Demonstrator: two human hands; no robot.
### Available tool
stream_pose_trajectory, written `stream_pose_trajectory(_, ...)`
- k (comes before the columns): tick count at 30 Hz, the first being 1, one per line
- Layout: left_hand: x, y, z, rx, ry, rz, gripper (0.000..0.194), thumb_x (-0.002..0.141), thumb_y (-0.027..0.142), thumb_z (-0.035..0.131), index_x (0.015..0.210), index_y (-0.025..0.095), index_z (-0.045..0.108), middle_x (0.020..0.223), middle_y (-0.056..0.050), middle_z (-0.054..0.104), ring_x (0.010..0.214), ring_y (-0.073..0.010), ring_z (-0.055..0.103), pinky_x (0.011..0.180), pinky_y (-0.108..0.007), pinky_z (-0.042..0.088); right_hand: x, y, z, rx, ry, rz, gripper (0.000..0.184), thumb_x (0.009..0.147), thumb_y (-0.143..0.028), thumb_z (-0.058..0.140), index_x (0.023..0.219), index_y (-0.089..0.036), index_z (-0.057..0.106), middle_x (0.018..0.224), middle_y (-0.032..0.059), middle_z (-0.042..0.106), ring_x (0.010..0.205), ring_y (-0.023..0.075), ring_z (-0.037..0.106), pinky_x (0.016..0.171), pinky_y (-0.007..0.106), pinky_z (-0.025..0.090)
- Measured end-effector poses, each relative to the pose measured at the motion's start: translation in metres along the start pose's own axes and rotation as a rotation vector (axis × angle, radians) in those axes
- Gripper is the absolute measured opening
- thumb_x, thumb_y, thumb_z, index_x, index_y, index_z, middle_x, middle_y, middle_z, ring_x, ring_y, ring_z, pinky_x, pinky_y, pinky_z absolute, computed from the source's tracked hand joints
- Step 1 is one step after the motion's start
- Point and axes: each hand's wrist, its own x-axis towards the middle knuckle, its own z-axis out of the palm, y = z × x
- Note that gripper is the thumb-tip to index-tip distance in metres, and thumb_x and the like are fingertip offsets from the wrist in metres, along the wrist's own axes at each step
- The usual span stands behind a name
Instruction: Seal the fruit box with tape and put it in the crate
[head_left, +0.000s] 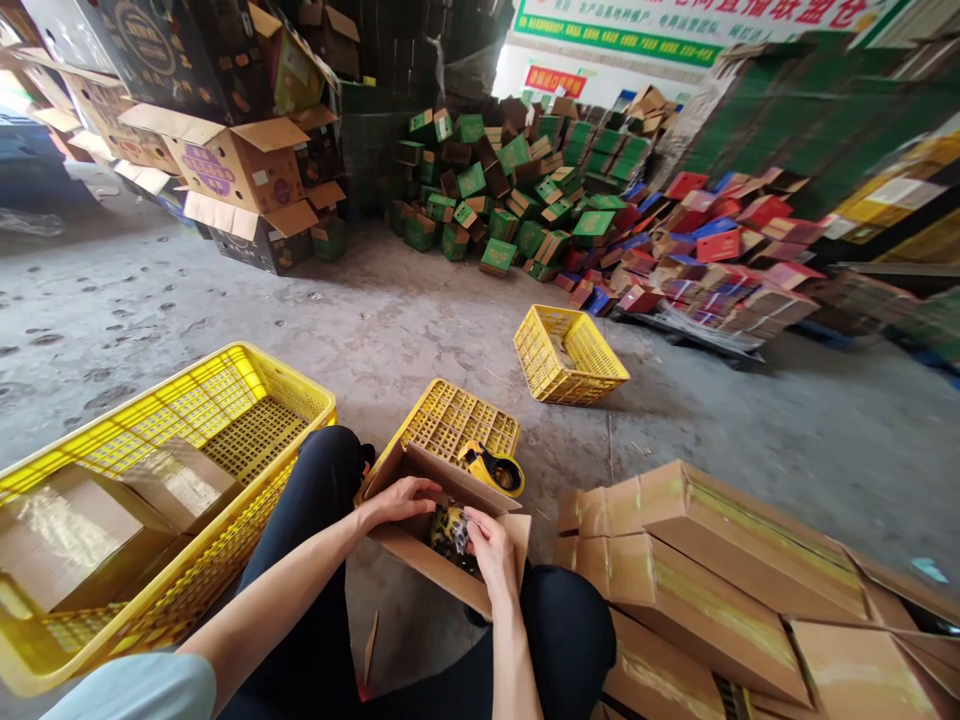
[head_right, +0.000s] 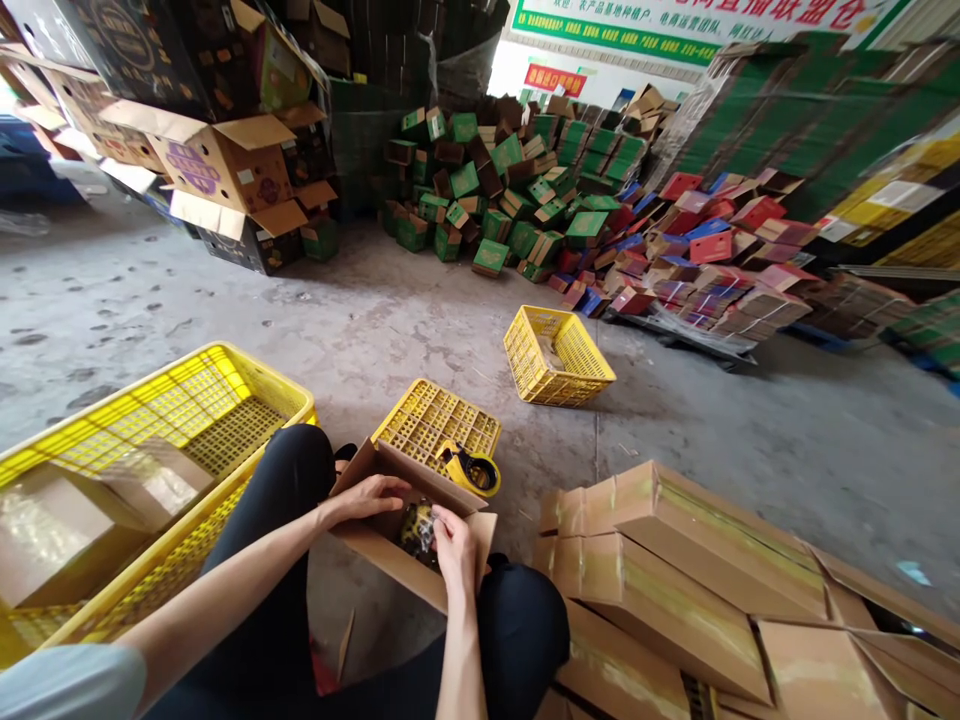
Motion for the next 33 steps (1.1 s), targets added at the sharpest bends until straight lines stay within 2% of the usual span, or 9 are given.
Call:
stream_pose_trajectory(3, -0.002, 0.014, 0.002, -0.293, -0.053, -0.105, 0.070, 0.086, 0.055, 0.080, 0.145, 0.021, 0.063, 0.144, -0.015, 0.066, 0.127, -0.0336, 0.065, 0.101, -0.042, 0.054, -0.008, -0.019, 0.000, 0.283, -0.084, 0.122, 0.053, 0.075, -0.058, 0.083, 0.115, -0.025, 0.081, 0.111, 0.0101, 0.082, 0.095, 0.0322, 0.078, 0.080, 0.046, 0.064)
stream_pose_trajectory(5, -0.004, 0.025, 0.003, -0.519, -0.138, -0.185, 0.072, 0.086, 0.058, 0.080, 0.146, 0.022, 0.062, 0.141, -0.016, 0.067, 0.125, -0.0323, 0.067, 0.100, -0.043, 0.055, -0.013, -0.030, 0.001, 0.441, -0.085, 0.161, 0.057, 0.071, -0.056, 0.089, 0.117, -0.024, 0.081, 0.117, 0.0102, 0.081, 0.099, 0.0310, 0.077, 0.084, 0.044, 0.064)
stream_pose_trajectory(8, -0.006, 0.040, 0.004, -0.665, -0.213, -0.151, 0.064, 0.082, 0.049, 0.088, 0.135, 0.019, 0.068, 0.130, -0.015, 0.071, 0.116, -0.0282, 0.070, 0.099, -0.040, 0.055, -0.017, -0.042, 0.003, 0.507, -0.089, 0.148, 0.054, 0.072, -0.053, 0.090, 0.118, -0.026, 0.080, 0.124, 0.0092, 0.079, 0.103, 0.0296, 0.076, 0.086, 0.041, 0.063)
stream_pose_trajectory(11, -0.006, 0.046, 0.005, -0.689, -0.131, -0.077, 0.060, 0.075, 0.037, 0.096, 0.127, 0.019, 0.071, 0.128, -0.013, 0.071, 0.115, -0.0274, 0.069, 0.094, -0.035, 0.055, -0.017, -0.047, 0.005, 0.519, -0.110, 0.108, 0.049, 0.079, -0.053, 0.085, 0.119, -0.027, 0.079, 0.127, 0.0087, 0.077, 0.113, 0.0302, 0.073, 0.095, 0.042, 0.061)
stream_pose_trajectory(16, -0.005, 0.047, 0.006, -0.675, -0.067, -0.069, 0.068, 0.069, 0.035, 0.099, 0.129, 0.019, 0.069, 0.124, -0.012, 0.072, 0.111, -0.0270, 0.069, 0.090, -0.033, 0.053, -0.016, -0.048, 0.006, 0.384, -0.006, 0.025, 0.051, 0.082, -0.063, 0.078, 0.116, -0.025, 0.079, 0.131, 0.0102, 0.076, 0.128, 0.0342, 0.066, 0.108, 0.048, 0.054)
stream_pose_trajectory(20, -0.006, 0.048, 0.007, -0.693, -0.077, -0.069, 0.073, 0.067, 0.030, 0.100, 0.131, 0.019, 0.066, 0.114, -0.010, 0.074, 0.101, -0.0230, 0.071, 0.086, -0.031, 0.051, -0.018, -0.052, 0.006, 0.333, 0.000, 0.030, 0.056, 0.083, -0.065, 0.078, 0.123, -0.026, 0.077, 0.135, 0.0112, 0.074, 0.127, 0.0349, 0.067, 0.101, 0.046, 0.058)
stream_pose_trajectory(24, -0.004, 0.047, 0.008, -0.709, -0.071, -0.032, 0.066, 0.067, 0.030, 0.101, 0.123, 0.018, 0.068, 0.106, -0.007, 0.073, 0.095, -0.0189, 0.069, 0.085, -0.029, 0.049, -0.022, -0.056, 0.009, 0.321, -0.034, 0.028, 0.059, 0.081, -0.061, 0.083, 0.128, -0.027, 0.075, 0.133, 0.0108, 0.075, 0.126, 0.0357, 0.068, 0.096, 0.044, 0.061)
stream_pose_trajectory(30, -0.003, 0.044, 0.009, -0.657, -0.074, -0.023, 0.052, 0.068, 0.034, 0.100, 0.107, 0.018, 0.071, 0.103, -0.005, 0.072, 0.096, -0.0184, 0.067, 0.087, -0.028, 0.047, -0.021, -0.056, 0.009, 0.282, -0.037, 0.024, 0.054, 0.074, -0.063, 0.087, 0.113, -0.026, 0.083, 0.118, 0.0091, 0.081, 0.108, 0.0368, 0.075, 0.093, 0.048, 0.063)
stream_pose_trajectory(33, -0.004, 0.044, 0.010, -0.631, -0.094, -0.030, 0.051, 0.066, 0.036, 0.101, 0.104, 0.018, 0.071, 0.101, -0.004, 0.072, 0.096, -0.0196, 0.067, 0.088, -0.030, 0.047, -0.019, -0.052, 0.009, 0.277, -0.039, 0.028, 0.052, 0.073, -0.066, 0.085, 0.107, -0.026, 0.084, 0.115, 0.0084, 0.082, 0.109, 0.0371, 0.075, 0.093, 0.047, 0.064)
